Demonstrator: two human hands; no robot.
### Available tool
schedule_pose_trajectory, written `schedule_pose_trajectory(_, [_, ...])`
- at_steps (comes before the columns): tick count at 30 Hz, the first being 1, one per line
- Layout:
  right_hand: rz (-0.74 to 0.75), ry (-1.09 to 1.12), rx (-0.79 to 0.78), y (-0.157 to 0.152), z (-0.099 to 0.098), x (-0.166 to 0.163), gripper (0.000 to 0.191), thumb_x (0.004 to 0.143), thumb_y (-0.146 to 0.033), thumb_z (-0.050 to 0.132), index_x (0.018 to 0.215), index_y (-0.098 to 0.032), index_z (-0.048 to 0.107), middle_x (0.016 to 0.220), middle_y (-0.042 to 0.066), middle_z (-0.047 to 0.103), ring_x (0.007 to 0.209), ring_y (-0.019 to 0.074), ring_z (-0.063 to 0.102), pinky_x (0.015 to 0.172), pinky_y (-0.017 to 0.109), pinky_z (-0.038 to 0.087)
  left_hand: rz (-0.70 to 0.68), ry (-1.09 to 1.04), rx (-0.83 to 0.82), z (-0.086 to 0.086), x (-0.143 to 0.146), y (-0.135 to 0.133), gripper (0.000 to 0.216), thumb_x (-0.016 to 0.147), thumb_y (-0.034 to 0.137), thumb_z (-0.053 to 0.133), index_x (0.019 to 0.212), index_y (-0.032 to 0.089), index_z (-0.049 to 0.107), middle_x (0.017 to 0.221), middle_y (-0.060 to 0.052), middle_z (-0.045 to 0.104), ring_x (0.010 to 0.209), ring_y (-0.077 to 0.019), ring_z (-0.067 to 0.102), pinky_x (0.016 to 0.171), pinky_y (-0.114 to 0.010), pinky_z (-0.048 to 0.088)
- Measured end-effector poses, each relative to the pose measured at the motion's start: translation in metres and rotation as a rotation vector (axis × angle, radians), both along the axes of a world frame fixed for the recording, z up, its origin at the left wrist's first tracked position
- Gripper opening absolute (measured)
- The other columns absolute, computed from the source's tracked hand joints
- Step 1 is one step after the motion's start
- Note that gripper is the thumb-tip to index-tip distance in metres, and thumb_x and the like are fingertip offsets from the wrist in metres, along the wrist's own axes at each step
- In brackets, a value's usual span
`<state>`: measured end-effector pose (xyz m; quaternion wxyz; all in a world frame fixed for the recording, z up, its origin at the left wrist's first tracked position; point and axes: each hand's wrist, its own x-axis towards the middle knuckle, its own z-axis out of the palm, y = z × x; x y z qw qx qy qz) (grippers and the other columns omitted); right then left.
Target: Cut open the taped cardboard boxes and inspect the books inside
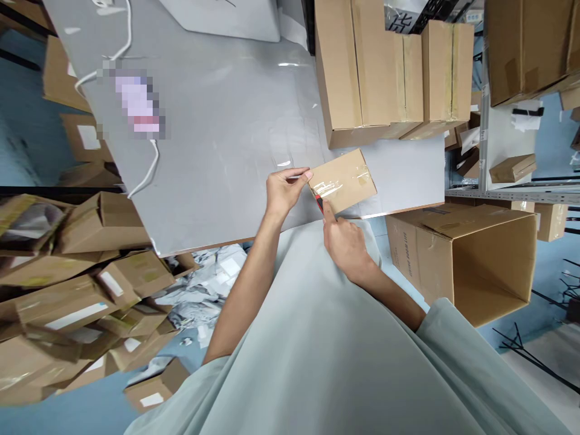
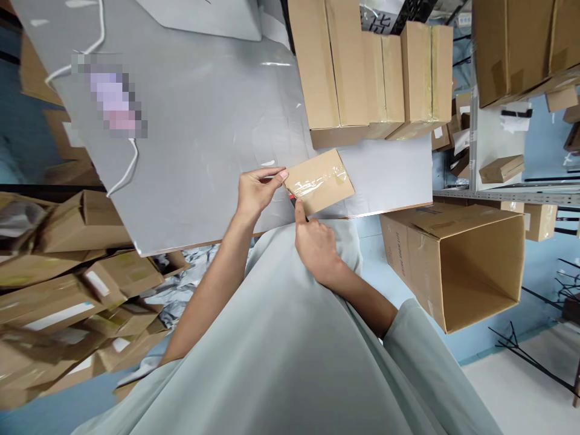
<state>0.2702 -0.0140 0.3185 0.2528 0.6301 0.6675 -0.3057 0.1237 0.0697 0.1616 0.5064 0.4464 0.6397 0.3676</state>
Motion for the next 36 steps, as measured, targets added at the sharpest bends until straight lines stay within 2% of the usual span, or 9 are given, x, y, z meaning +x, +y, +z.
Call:
schedule_pose_trajectory(10, [0.017, -0.041, -0.131, -0.028, 0.007, 0.015, 0.071, 0.114, -0.013, 0.037, 0.183, -0.021, 0.023, 0.111, 0.016, 0.083, 0.101, 0.0259, 0.083, 0.089, 0.033, 0.063, 0.025, 0.041, 0.031, -0.005, 0.002, -0.005, 0.049, 0.086, 0.065, 0.085, 0.104, 0.02, 0.09, 0.111, -0.011, 0.089, 0.102, -0.0295, 0.084, 0.096, -0.042, 0.068])
schedule_pose_trajectory(14, [0.005, -0.016, -0.121, -0.039, 0.017, 0.029, 0.066, 0.117, -0.019, 0.037, 0.183, -0.024, 0.026, 0.11, 0.014, 0.082, 0.095, 0.0246, 0.082, 0.083, 0.031, 0.06, 0.003, 0.056, 0.055, -0.006, -0.001, -0.004, 0.042, 0.092, 0.057, 0.08, 0.107, 0.019, 0.089, 0.114, -0.011, 0.088, 0.103, -0.029, 0.083, 0.096, -0.042, 0.068])
schedule_pose_trajectory(17, [-0.06, 0.046, -0.03, -0.048, 0.026, 0.048, 0.063, 0.12, -0.027, 0.037, 0.182, -0.026, 0.029, 0.107, 0.011, 0.083, 0.087, 0.0231, 0.079, 0.076, 0.028, 0.054, -0.047, 0.153, 0.126, 0.003, 0.001, -0.003, 0.034, 0.098, 0.046, 0.073, 0.111, 0.019, 0.088, 0.116, -0.012, 0.087, 0.108, -0.0297, 0.082, 0.103, -0.046, 0.065])
schedule_pose_trajectory(20, [-0.199, -0.007, 0.151, -0.052, 0.026, 0.073, 0.062, 0.12, -0.03, 0.037, 0.181, -0.025, 0.032, 0.104, 0.01, 0.084, 0.079, 0.0213, 0.075, 0.069, 0.025, 0.046, -0.157, 0.34, 0.3, 0.021, 0.019, -0.003, 0.028, 0.104, 0.037, 0.066, 0.119, 0.024, 0.086, 0.134, -0.011, 0.082, 0.131, -0.0316, 0.074, 0.121, -0.052, 0.053])
schedule_pose_trajectory(22, [-0.276, -0.097, 0.237, -0.049, 0.02, 0.089, 0.061, 0.12, -0.03, 0.037, 0.181, -0.022, 0.034, 0.1, 0.01, 0.084, 0.075, 0.0211, 0.073, 0.067, 0.025, 0.042, -0.32, 0.419, 0.402, 0.031, 0.041, -0.004, 0.031, 0.106, 0.037, 0.065, 0.13, 0.028, 0.082, 0.15, -0.011, 0.074, 0.149, -0.0342, 0.063, 0.131, -0.056, 0.042])
schedule_pose_trajectory(24, [-0.306, -0.163, 0.275, -0.041, 0.012, 0.102, 0.062, 0.12, -0.031, 0.035, 0.181, -0.022, 0.034, 0.1, 0.01, 0.084, 0.073, 0.0213, 0.071, 0.067, 0.026, 0.041, -0.51, 0.464, 0.452, 0.037, 0.066, -0.007, 0.045, 0.102, 0.045, 0.073, 0.146, 0.033, 0.075, 0.167, -0.01, 0.062, 0.165, -0.0401, 0.045, 0.138, -0.064, 0.027])
schedule_pose_trajectory(26, [-0.295, -0.183, 0.297, -0.031, 0.006, 0.108, 0.062, 0.121, -0.032, 0.034, 0.182, -0.024, 0.03, 0.109, 0.011, 0.085, 0.077, 0.0213, 0.073, 0.069, 0.025, 0.043, -0.621, 0.512, 0.457, 0.038, 0.086, -0.01, 0.07, 0.094, 0.053, 0.081, 0.16, 0.036, 0.064, 0.179, -0.01, 0.048, 0.173, -0.0461, 0.026, 0.141, -0.07, 0.011])
schedule_pose_trajectory(29, [-0.262, -0.178, 0.3, -0.015, 0.0, 0.109, 0.062, 0.121, -0.03, 0.031, 0.183, -0.028, 0.024, 0.123, 0.012, 0.083, 0.088, 0.0211, 0.075, 0.076, 0.025, 0.048, -0.639, 0.56, 0.438, 0.033, 0.101, -0.013, 0.087, 0.089, 0.058, 0.084, 0.168, 0.037, 0.055, 0.184, -0.009, 0.04, 0.175, -0.048, 0.018, 0.14, -0.073, 0.002])
schedule_pose_trajectory(36, [-0.208, -0.173, 0.24, 0.014, -0.021, 0.105, 0.065, 0.123, -0.034, 0.028, 0.184, -0.029, 0.005, 0.127, 0.014, 0.078, 0.105, 0.0226, 0.078, 0.092, 0.028, 0.054, -0.618, 0.558, 0.422, 0.031, 0.099, -0.015, 0.083, 0.09, 0.056, 0.083, 0.167, 0.037, 0.057, 0.183, -0.008, 0.042, 0.175, -0.0476, 0.019, 0.141, -0.073, 0.002])
